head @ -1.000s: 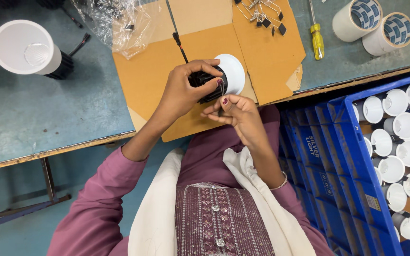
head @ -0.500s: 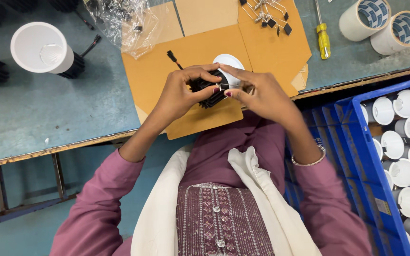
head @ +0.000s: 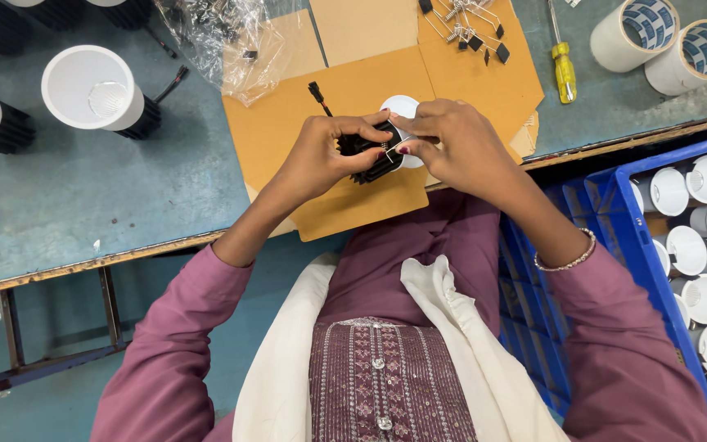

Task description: The person assembles small electronic components by inserting metal springs into a black finned housing and securing them with a yellow-handled screwdriver. They repeatedly pick up white cylindrical housings from a blue crate, attach the finned assembly, and place the completed units back into the crate.

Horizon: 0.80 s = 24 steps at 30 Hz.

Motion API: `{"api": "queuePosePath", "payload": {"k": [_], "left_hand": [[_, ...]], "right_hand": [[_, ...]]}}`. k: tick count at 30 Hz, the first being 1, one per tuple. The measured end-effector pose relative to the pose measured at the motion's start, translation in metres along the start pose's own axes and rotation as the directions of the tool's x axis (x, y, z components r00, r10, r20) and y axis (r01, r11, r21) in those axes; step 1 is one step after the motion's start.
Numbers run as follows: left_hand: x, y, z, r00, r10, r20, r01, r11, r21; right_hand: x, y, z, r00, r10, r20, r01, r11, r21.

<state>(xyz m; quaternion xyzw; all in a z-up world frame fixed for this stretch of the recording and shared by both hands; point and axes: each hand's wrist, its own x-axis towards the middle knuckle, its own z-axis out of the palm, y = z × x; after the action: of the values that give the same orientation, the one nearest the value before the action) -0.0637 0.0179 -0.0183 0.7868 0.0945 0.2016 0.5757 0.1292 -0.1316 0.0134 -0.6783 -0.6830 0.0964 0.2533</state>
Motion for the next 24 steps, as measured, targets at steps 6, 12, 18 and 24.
{"api": "queuePosePath", "payload": {"k": [6,12,18,24], "left_hand": [[-0.003,-0.008,-0.002,1.000,0.010,-0.011,-0.010,1.000,-0.002],[-0.002,-0.008,-0.005,0.998,0.063,0.025,-0.063,0.998,0.002],[0.005,-0.005,-0.009,0.995,-0.015,0.102,0.008,0.997,0.071],[0.004,0.002,-0.007,0.995,0.083,0.058,-0.092,0.981,0.170]], "right_hand": [[-0.001,-0.002,0.011,0.996,-0.058,-0.066,0.055,0.998,-0.043],[0.004,0.005,0.008,0.995,-0.091,-0.030,0.089,0.993,-0.076],[0.021,0.034,-0.015,0.946,-0.302,0.116,0.307,0.951,-0.026],[0.017,0.041,-0.013,0.961,-0.261,0.087,0.259,0.965,0.032]]}}
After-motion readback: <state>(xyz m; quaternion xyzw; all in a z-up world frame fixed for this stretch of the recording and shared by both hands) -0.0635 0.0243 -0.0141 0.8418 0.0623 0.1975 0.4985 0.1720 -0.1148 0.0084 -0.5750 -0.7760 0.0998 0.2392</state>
